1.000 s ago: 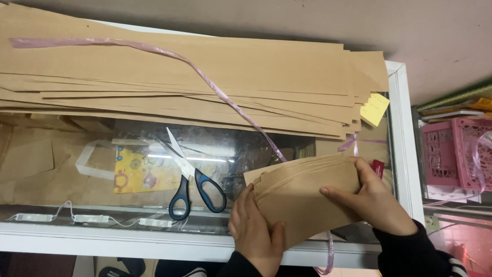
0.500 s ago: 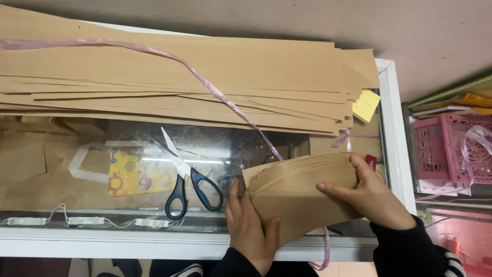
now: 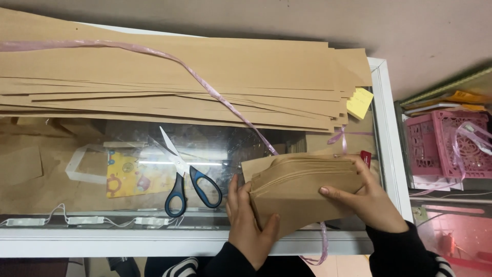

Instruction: Folding and stacking brown paper bags on a glass display counter in a bakery setting.

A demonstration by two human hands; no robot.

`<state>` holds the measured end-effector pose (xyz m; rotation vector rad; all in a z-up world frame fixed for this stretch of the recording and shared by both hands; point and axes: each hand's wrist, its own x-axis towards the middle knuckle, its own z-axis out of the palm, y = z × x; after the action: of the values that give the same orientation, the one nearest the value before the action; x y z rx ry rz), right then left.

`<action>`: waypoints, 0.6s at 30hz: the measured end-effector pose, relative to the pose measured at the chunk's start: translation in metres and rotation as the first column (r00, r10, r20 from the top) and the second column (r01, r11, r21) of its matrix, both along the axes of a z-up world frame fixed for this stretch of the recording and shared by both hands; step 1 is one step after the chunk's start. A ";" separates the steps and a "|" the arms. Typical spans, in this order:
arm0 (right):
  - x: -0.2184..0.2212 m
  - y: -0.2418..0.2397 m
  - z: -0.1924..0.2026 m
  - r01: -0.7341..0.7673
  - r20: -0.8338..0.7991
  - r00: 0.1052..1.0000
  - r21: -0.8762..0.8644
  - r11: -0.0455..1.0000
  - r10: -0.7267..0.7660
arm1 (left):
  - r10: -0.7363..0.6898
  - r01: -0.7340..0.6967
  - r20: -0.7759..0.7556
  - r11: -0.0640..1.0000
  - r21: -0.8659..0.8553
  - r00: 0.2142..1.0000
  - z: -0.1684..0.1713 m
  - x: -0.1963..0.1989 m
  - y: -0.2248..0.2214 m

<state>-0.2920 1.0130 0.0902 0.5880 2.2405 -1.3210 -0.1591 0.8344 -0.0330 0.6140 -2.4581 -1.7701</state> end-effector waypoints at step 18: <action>0.022 0.050 -0.070 -0.645 -0.868 0.494 -0.329 0.690 0.049 | -0.230 0.404 -0.600 0.899 0.171 0.766 0.057 -0.035 -0.058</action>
<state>-0.2697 1.0634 0.0206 -0.9523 2.0447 -2.2077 -0.1941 0.7768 0.0235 -0.3405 -1.9750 -2.0634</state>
